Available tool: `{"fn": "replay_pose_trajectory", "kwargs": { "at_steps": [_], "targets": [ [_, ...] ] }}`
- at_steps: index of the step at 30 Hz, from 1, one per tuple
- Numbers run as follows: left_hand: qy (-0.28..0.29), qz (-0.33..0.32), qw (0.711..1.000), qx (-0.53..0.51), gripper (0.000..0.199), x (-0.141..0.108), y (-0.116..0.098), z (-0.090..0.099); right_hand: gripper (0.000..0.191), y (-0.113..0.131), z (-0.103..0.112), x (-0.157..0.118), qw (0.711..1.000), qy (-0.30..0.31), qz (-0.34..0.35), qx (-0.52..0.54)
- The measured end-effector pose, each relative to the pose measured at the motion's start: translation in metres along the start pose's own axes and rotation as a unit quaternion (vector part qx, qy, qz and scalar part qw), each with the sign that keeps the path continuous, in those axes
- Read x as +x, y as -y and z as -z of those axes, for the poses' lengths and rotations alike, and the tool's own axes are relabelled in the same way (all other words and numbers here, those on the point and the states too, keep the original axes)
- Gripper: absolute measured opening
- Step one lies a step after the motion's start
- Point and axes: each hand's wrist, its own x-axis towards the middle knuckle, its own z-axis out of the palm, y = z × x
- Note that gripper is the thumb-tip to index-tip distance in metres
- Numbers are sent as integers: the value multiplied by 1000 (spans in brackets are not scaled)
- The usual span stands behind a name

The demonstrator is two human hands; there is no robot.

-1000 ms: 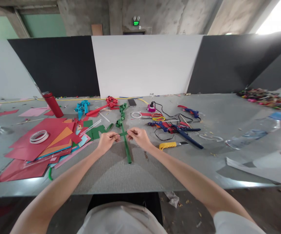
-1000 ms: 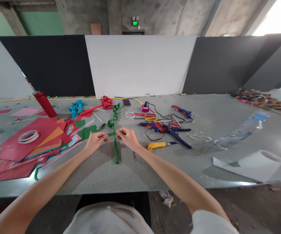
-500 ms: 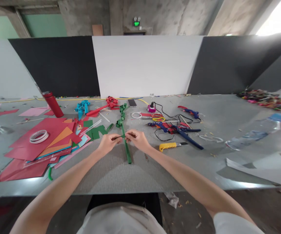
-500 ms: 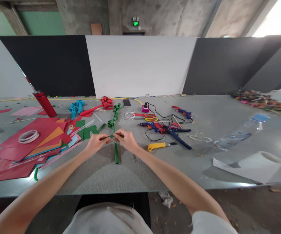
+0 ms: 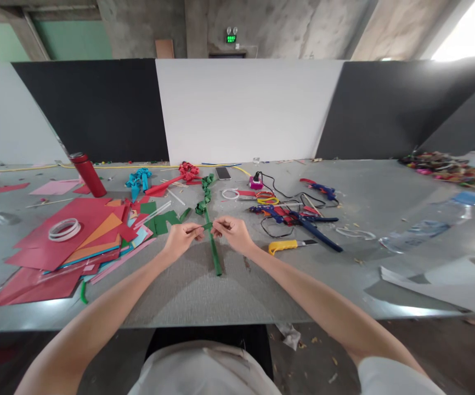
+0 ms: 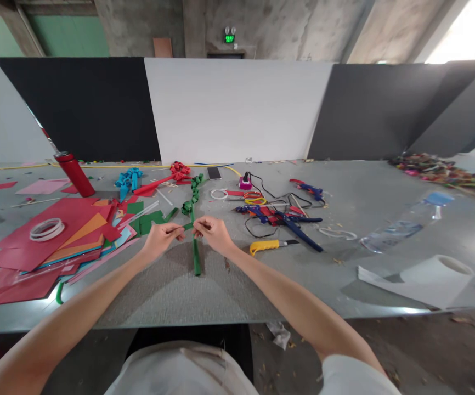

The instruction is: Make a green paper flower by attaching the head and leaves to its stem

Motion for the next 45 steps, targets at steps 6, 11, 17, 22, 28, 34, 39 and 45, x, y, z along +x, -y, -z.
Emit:
{"fn": "replay_pose_trajectory", "kwargs": {
  "at_steps": [6,11,17,22,28,34,39,45],
  "targets": [
    [10,4,1000,-14,33,1,0,1,32,3,-1,-1,1000,-12,-7,0],
    [18,9,1000,-21,33,1,-2,0,35,4,-1,-1,1000,-9,-7,-7],
    [23,42,998,-34,34,2,-5,0,36,2,2,1,999,-37,3,-1],
    [7,20,1000,-21,37,1,-4,-1,32,2,-1,2,998,-53,4,31],
    [13,10,1000,10,44,-1,-9,-3,34,6,-3,1,997,-58,6,43],
    [23,25,999,10,38,0,-4,-4,31,2,-1,1,997,-63,10,43],
    [43,40,998,12,34,-2,-3,-5,33,-1,5,3,995,-94,20,36],
    [24,-5,999,23,32,-3,-7,-6,35,1,8,3,996,-83,17,16]
  ]
}}
